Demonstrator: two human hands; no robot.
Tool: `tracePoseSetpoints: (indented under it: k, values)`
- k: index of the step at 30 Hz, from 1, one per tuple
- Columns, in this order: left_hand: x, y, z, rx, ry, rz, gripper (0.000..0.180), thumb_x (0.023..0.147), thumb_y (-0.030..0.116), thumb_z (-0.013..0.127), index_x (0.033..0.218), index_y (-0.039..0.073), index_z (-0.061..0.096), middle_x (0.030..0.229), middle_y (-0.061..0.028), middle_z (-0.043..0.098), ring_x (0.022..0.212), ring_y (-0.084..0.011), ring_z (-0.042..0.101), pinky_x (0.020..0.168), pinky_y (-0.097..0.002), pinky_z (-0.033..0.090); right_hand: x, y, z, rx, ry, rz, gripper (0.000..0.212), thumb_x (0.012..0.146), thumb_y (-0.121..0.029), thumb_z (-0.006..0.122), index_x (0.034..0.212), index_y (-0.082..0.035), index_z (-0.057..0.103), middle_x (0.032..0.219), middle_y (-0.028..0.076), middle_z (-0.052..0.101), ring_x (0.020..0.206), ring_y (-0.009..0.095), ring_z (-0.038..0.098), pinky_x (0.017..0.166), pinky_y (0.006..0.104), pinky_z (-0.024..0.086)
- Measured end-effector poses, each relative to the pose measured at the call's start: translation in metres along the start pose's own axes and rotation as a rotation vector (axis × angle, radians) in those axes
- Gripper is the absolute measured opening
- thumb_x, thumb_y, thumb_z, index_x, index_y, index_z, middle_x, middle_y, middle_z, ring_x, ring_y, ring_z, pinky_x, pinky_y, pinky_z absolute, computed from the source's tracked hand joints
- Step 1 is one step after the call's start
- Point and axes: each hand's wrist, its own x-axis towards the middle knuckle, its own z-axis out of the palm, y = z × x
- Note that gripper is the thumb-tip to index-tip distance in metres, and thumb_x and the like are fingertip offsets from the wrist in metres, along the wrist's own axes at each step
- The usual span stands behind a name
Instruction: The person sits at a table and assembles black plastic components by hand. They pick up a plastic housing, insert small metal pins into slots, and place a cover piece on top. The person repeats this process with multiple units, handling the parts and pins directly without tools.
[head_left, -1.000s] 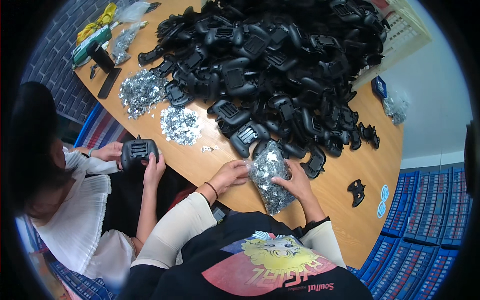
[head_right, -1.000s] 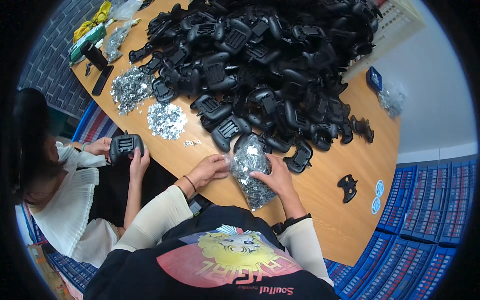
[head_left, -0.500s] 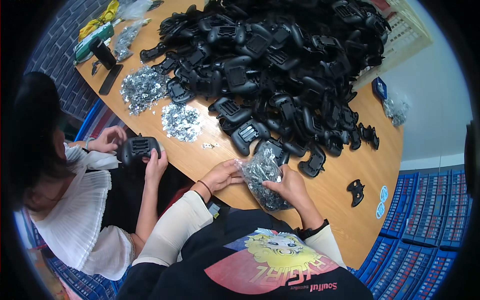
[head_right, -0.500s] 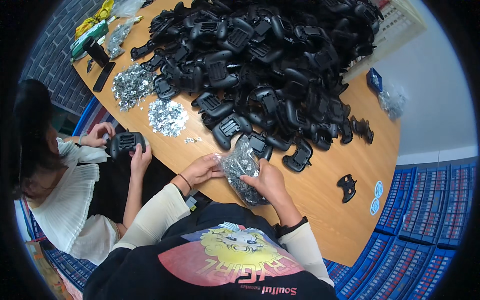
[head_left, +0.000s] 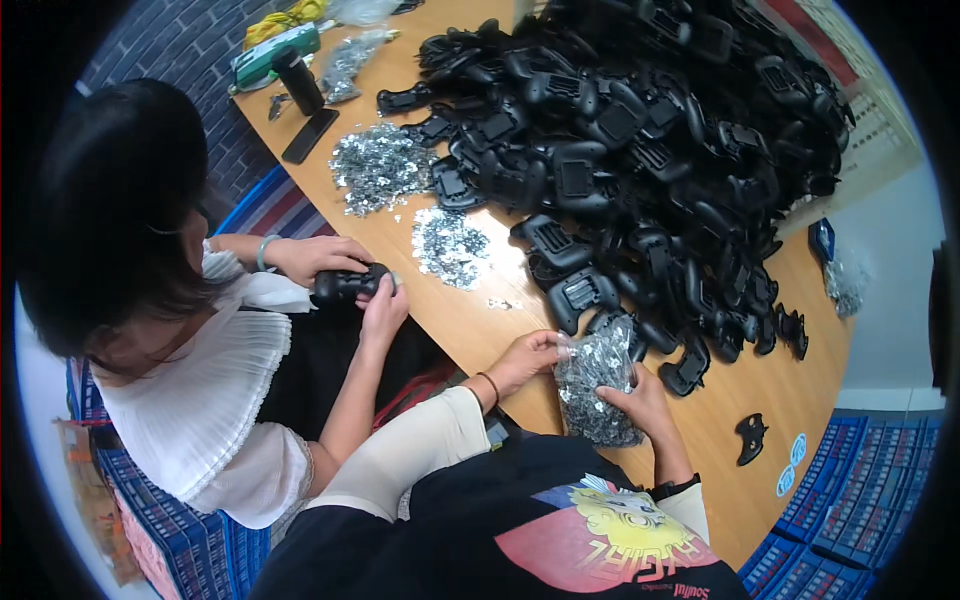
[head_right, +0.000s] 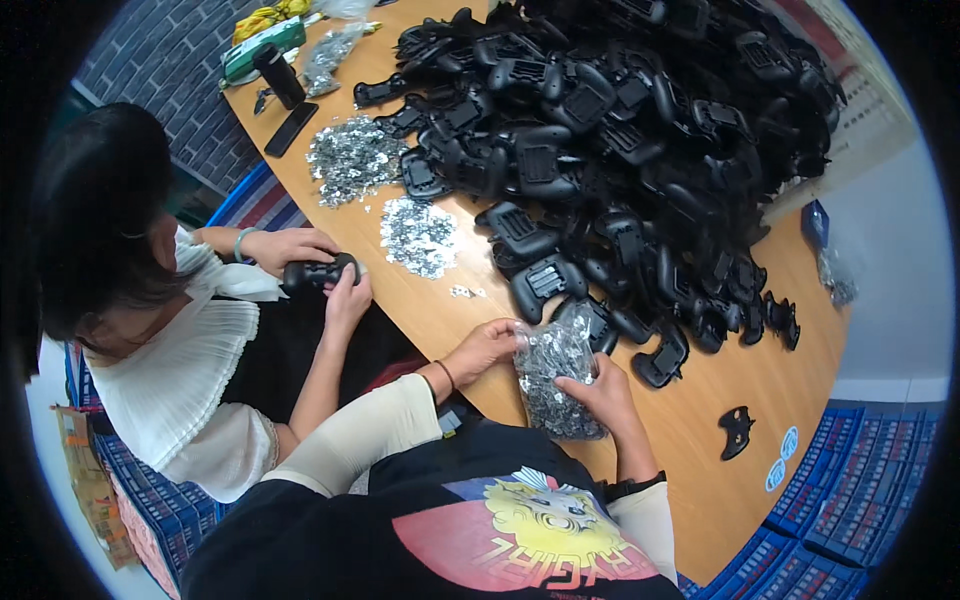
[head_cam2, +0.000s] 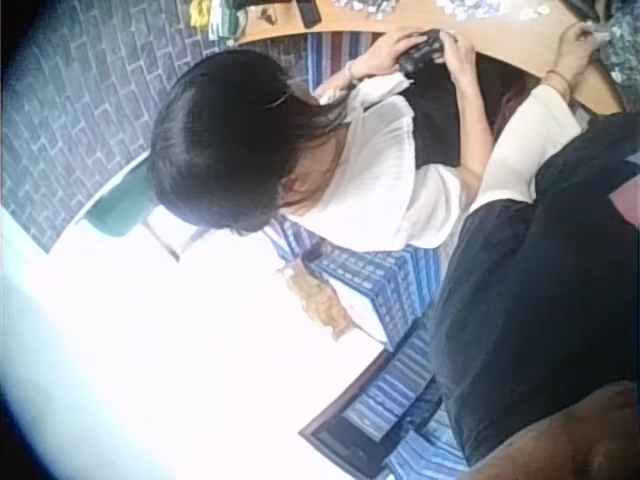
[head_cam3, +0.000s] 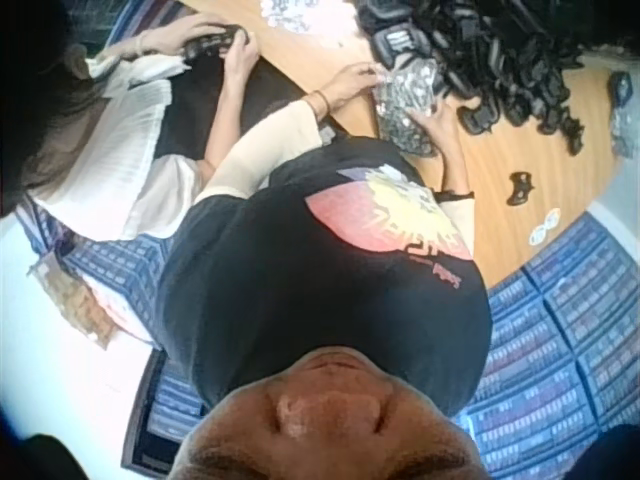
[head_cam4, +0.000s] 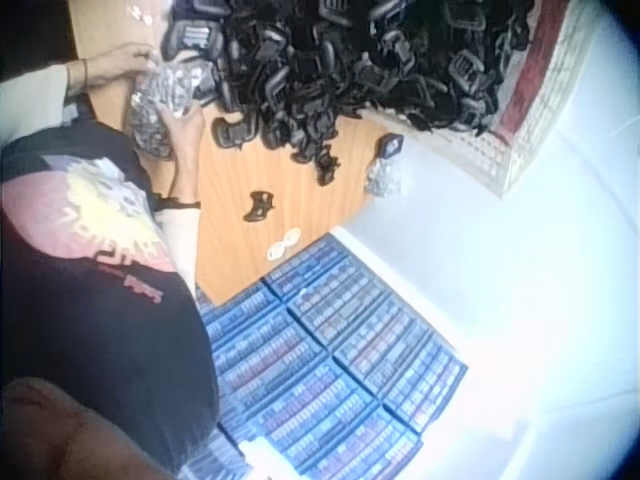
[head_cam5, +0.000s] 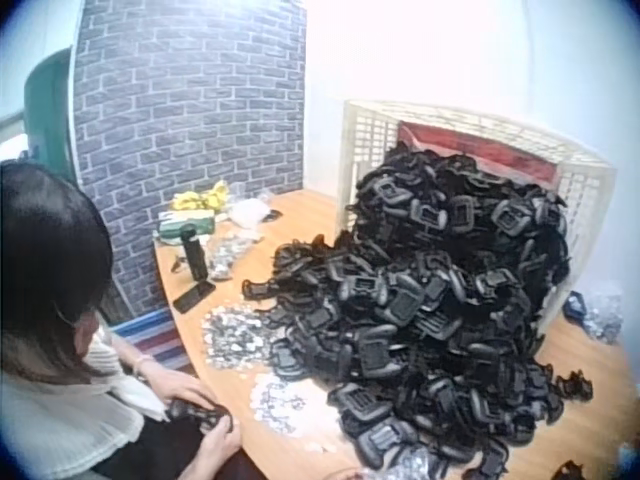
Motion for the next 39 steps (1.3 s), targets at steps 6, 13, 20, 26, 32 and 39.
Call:
tracePoseSetpoints:
  k: [6,13,20,26,32,39]
  values:
    - [0.004,-0.009,-0.002,0.088,0.145,-0.016,0.018,0.087,0.015,0.061,0.099,0.003,0.054,0.093,-0.0041,0.062,0.084,-0.0095,0.058,0.076,-0.0231,0.047,0.009,0.033,0.002,0.221,-0.133,0.113,0.048,0.07,-0.024,0.077,0.101,0.004,0.055,0.091,0.006,0.061,0.081,0.013,0.057,0.072,0.0276,0.047]
    - [0.021,-0.013,0.006,0.333,0.127,-0.036,0.033,0.081,0.017,0.07,0.105,0.0,0.055,0.093,-0.0068,0.063,0.085,-0.0107,0.059,0.074,-0.0227,0.047,0.01,0.016,0.01,-0.065,0.395,-0.15,0.035,0.069,-0.022,0.077,0.088,-0.001,0.057,0.071,0.008,0.054,0.062,0.017,0.052,0.058,0.0297,0.043]
    - [0.024,-0.007,0.008,0.262,0.141,-0.15,0.034,0.078,0.016,0.072,0.103,-0.002,0.058,0.091,-0.0075,0.063,0.082,-0.0118,0.059,0.071,-0.0236,0.048,0.021,-0.022,0.044,-0.447,0.093,-0.228,0.045,0.065,-0.031,0.078,0.088,-0.001,0.054,0.074,0.016,0.06,0.069,0.034,0.06,0.061,0.0409,0.047]
    - [0.03,-0.001,0.01,0.434,0.166,-0.129,0.032,0.077,0.017,0.073,0.099,-0.002,0.061,0.088,-0.0079,0.064,0.074,-0.0129,0.06,0.062,-0.0256,0.049,0.028,-0.043,0.045,-0.614,0.101,-0.095,0.041,0.066,-0.032,0.076,0.083,0.0,0.056,0.077,0.021,0.063,0.075,0.036,0.063,0.067,0.044,0.049]
    - [0.021,0.008,0.018,0.529,0.2,-0.063,0.022,0.076,0.015,0.07,0.093,0.001,0.063,0.077,-0.0057,0.064,0.066,-0.012,0.059,0.056,-0.0262,0.049,0.03,-0.034,0.043,-0.605,0.133,-0.072,0.026,0.073,-0.022,0.064,0.079,0.002,0.056,0.071,0.022,0.063,0.072,0.038,0.062,0.066,0.0459,0.049]
    - [0.029,-0.004,0.011,0.94,0.198,0.216,0.023,0.078,0.021,0.067,0.091,0.003,0.064,0.072,-0.0106,0.063,0.066,-0.0174,0.06,0.063,-0.0305,0.048,0.037,-0.032,0.047,-0.716,0.143,-0.154,0.037,0.077,-0.031,0.063,0.087,0.003,0.053,0.071,0.026,0.062,0.069,0.04,0.062,0.066,0.0477,0.049]
